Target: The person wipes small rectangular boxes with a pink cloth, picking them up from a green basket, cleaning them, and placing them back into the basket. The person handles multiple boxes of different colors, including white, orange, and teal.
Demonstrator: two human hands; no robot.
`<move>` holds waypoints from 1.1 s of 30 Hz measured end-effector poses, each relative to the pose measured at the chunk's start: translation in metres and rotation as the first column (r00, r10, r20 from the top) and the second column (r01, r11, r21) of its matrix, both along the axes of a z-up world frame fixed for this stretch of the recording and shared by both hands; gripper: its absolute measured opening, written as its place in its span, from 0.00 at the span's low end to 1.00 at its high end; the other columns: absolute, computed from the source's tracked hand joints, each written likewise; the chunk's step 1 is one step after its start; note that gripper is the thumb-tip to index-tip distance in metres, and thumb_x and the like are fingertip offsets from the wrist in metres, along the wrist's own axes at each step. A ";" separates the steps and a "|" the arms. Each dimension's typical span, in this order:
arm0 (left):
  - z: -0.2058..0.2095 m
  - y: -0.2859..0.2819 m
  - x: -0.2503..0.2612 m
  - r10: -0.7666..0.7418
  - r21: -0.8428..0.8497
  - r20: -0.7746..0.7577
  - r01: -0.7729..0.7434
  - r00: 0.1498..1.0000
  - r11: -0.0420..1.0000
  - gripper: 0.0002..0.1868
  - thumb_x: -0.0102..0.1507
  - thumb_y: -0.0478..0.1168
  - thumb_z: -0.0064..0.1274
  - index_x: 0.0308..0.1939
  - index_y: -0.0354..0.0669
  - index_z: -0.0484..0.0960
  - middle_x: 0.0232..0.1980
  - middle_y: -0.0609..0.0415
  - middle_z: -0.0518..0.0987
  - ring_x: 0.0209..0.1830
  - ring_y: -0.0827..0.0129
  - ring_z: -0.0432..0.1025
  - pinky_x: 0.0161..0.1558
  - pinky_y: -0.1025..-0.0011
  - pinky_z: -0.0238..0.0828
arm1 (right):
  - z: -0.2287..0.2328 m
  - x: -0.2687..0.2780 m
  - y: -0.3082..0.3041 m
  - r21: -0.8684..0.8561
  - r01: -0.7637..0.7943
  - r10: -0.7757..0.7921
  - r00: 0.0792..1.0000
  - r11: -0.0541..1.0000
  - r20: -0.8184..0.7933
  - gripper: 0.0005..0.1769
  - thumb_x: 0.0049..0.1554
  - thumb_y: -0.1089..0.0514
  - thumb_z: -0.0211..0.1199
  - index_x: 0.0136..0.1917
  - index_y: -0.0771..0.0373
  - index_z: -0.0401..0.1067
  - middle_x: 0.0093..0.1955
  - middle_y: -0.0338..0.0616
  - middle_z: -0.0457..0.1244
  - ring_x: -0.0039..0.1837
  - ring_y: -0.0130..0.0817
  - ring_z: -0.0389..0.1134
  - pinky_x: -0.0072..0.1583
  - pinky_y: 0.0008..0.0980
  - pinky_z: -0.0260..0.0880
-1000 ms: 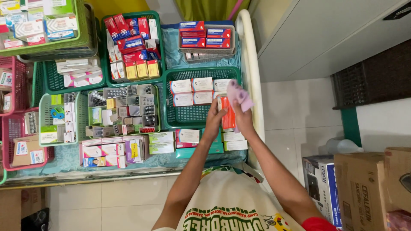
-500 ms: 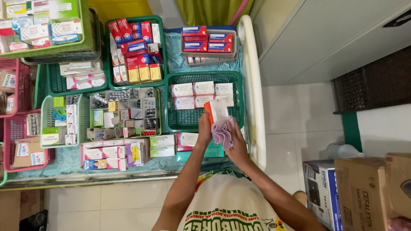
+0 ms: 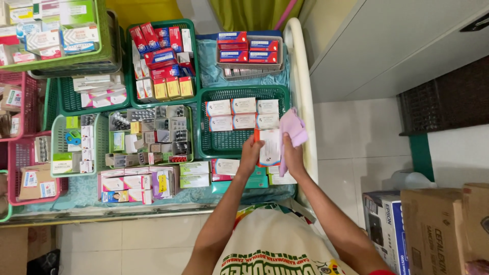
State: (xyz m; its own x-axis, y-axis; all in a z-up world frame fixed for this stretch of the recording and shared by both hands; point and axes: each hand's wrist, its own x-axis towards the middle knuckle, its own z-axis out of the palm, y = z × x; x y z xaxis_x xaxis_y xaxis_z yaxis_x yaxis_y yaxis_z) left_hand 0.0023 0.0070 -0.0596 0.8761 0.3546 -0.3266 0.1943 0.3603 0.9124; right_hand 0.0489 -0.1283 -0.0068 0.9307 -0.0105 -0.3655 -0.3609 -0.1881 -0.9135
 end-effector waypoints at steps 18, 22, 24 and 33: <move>0.011 -0.033 -0.005 -0.168 0.297 -0.087 0.187 0.982 0.936 0.40 0.52 0.42 0.70 0.65 0.28 0.71 0.56 0.28 0.76 0.62 0.33 0.70 0.62 0.45 0.66 | -0.037 -0.056 -0.047 0.068 -0.340 0.331 0.936 0.938 0.122 0.42 0.56 0.59 0.70 0.74 0.77 0.54 0.75 0.74 0.53 0.78 0.68 0.50 0.78 0.65 0.42; -0.013 -0.029 0.010 -0.193 0.343 -0.046 0.197 0.980 0.918 0.34 0.47 0.37 0.69 0.56 0.30 0.75 0.49 0.30 0.77 0.55 0.38 0.74 0.58 0.50 0.68 | -0.126 -0.048 -0.091 -0.108 -0.422 0.432 0.896 0.900 0.104 0.34 0.60 0.49 0.65 0.74 0.65 0.62 0.72 0.57 0.62 0.74 0.53 0.60 0.77 0.60 0.48; -0.013 -0.024 0.024 -0.274 0.353 -0.128 0.302 0.953 0.886 0.42 0.43 0.35 0.67 0.62 0.36 0.73 0.54 0.36 0.78 0.62 0.40 0.72 0.63 0.49 0.66 | -0.102 -0.034 -0.096 -0.177 -0.296 0.283 0.954 0.939 -0.095 0.31 0.60 0.37 0.65 0.52 0.71 0.76 0.42 0.57 0.70 0.44 0.46 0.72 0.50 0.53 0.68; -0.073 -0.004 0.132 -0.362 0.868 -0.336 0.435 0.869 0.240 0.46 0.50 0.38 0.55 0.73 0.69 0.63 0.60 0.58 0.69 0.64 0.55 0.62 0.65 0.36 0.57 | -0.126 0.026 -0.114 -0.668 -0.222 0.523 0.802 0.710 0.289 0.39 0.53 0.47 0.68 0.76 0.53 0.64 0.76 0.37 0.60 0.83 0.47 0.49 0.78 0.64 0.42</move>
State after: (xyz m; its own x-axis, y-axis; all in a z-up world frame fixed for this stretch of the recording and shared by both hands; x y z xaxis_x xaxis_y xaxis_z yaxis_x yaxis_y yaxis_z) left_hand 0.1340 0.0028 -0.1326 0.9924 0.0618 -0.1063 0.1125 -0.8056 0.5817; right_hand 0.0752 -0.2419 -0.1325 0.9515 0.3067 0.0260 0.2593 -0.7531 -0.6046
